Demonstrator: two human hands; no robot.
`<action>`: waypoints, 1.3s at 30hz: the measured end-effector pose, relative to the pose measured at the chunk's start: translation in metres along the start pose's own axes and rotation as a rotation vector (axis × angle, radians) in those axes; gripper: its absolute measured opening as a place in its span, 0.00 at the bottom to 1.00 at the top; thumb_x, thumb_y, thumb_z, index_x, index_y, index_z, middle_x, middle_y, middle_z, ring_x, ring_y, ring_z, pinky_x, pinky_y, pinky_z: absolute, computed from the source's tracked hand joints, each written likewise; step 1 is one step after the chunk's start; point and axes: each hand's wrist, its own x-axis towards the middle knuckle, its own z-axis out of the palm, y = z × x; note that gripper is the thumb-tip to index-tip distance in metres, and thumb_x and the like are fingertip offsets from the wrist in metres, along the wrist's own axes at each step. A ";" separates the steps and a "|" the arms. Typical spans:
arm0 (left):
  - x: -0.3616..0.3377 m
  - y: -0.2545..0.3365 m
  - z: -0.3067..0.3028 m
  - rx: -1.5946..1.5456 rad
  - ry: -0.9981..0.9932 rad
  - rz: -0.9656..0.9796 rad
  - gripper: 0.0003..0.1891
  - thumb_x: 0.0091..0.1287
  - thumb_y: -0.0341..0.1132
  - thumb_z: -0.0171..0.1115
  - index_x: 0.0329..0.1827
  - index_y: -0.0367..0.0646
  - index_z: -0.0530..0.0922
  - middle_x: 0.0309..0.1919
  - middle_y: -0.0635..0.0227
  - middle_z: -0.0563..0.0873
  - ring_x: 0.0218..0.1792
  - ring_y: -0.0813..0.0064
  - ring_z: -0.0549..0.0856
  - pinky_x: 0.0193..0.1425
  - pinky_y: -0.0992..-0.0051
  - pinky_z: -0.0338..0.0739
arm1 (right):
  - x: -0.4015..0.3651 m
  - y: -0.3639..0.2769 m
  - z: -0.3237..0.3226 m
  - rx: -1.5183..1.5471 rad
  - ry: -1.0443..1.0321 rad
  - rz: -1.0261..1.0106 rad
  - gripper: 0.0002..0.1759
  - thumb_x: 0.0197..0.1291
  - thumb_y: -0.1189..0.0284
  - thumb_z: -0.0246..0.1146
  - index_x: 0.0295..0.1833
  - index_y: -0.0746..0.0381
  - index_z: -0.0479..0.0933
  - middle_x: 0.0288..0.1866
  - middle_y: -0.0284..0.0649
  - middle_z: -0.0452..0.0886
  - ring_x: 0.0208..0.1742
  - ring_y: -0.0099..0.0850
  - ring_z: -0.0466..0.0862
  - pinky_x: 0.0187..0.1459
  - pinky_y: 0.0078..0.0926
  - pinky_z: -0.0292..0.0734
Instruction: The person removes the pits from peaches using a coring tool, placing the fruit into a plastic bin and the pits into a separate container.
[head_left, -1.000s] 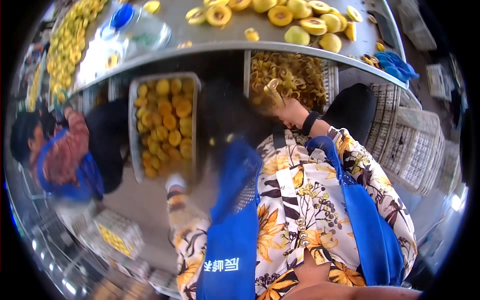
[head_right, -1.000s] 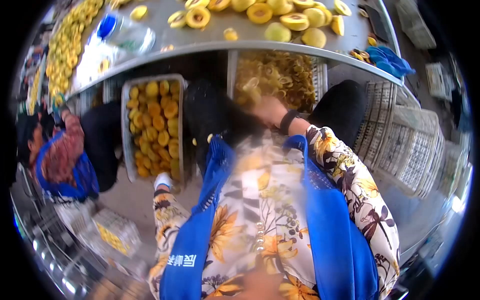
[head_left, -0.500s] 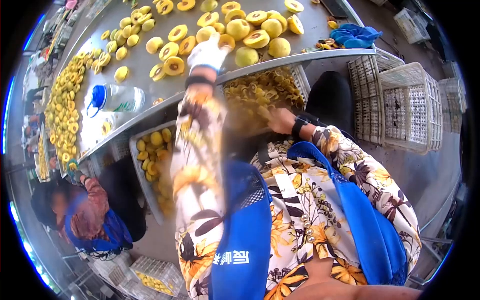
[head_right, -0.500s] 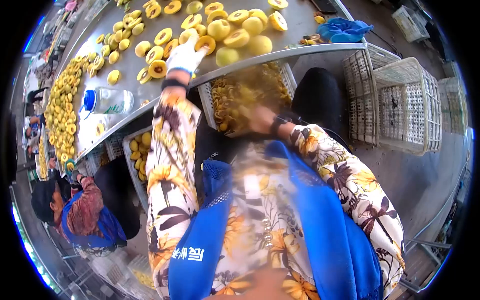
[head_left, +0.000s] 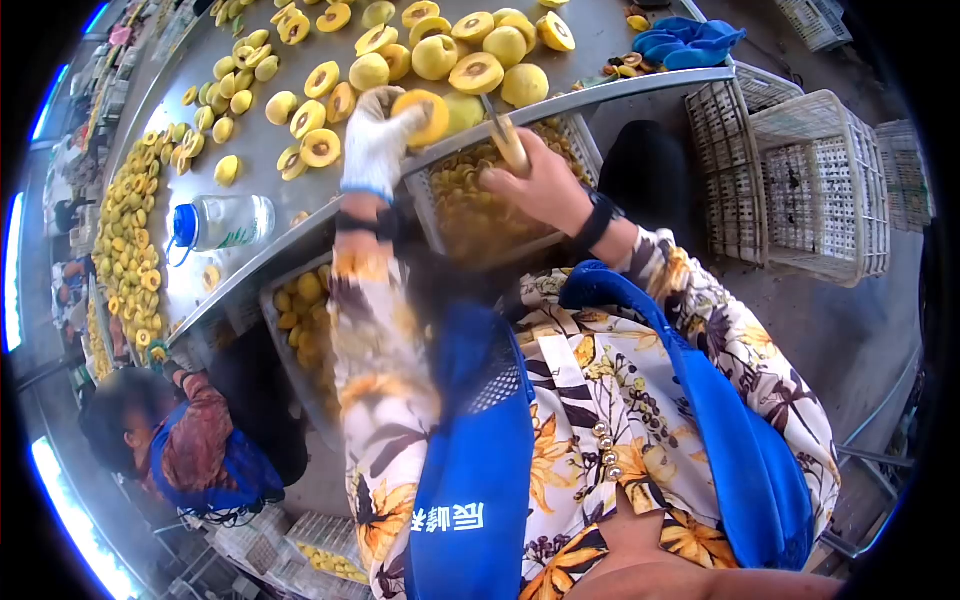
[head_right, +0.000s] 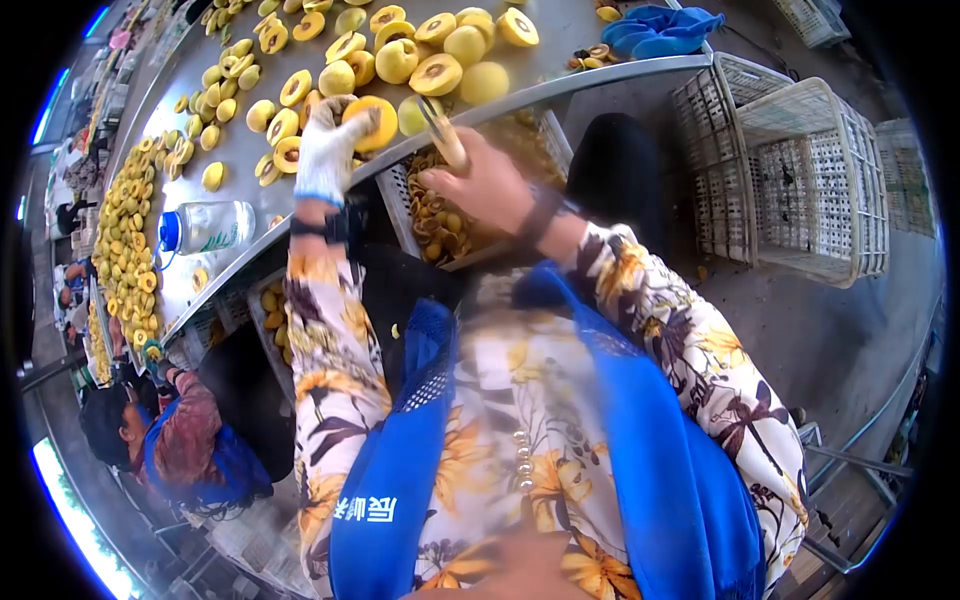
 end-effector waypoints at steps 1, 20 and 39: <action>-0.022 0.000 0.005 -0.173 -0.016 -0.002 0.15 0.54 0.35 0.70 0.41 0.38 0.78 0.36 0.67 0.83 0.31 0.77 0.83 0.31 0.78 0.79 | 0.008 0.003 0.008 0.125 -0.015 -0.029 0.20 0.56 0.64 0.64 0.48 0.65 0.70 0.31 0.44 0.80 0.27 0.35 0.81 0.31 0.30 0.76; -0.104 -0.078 0.030 -0.852 0.359 -0.070 0.19 0.69 0.49 0.51 0.50 0.41 0.71 0.38 0.61 0.81 0.34 0.63 0.82 0.41 0.67 0.78 | -0.036 -0.010 0.037 -0.338 -0.465 -0.021 0.14 0.55 0.68 0.60 0.37 0.67 0.65 0.23 0.57 0.77 0.28 0.56 0.78 0.31 0.48 0.72; -0.103 -0.105 0.020 -1.095 0.008 -0.292 0.17 0.65 0.50 0.56 0.41 0.44 0.74 0.33 0.59 0.82 0.28 0.64 0.82 0.26 0.69 0.78 | -0.040 -0.007 0.030 0.674 -1.007 1.010 0.09 0.61 0.69 0.58 0.43 0.61 0.68 0.18 0.26 0.65 0.14 0.15 0.63 0.13 0.15 0.59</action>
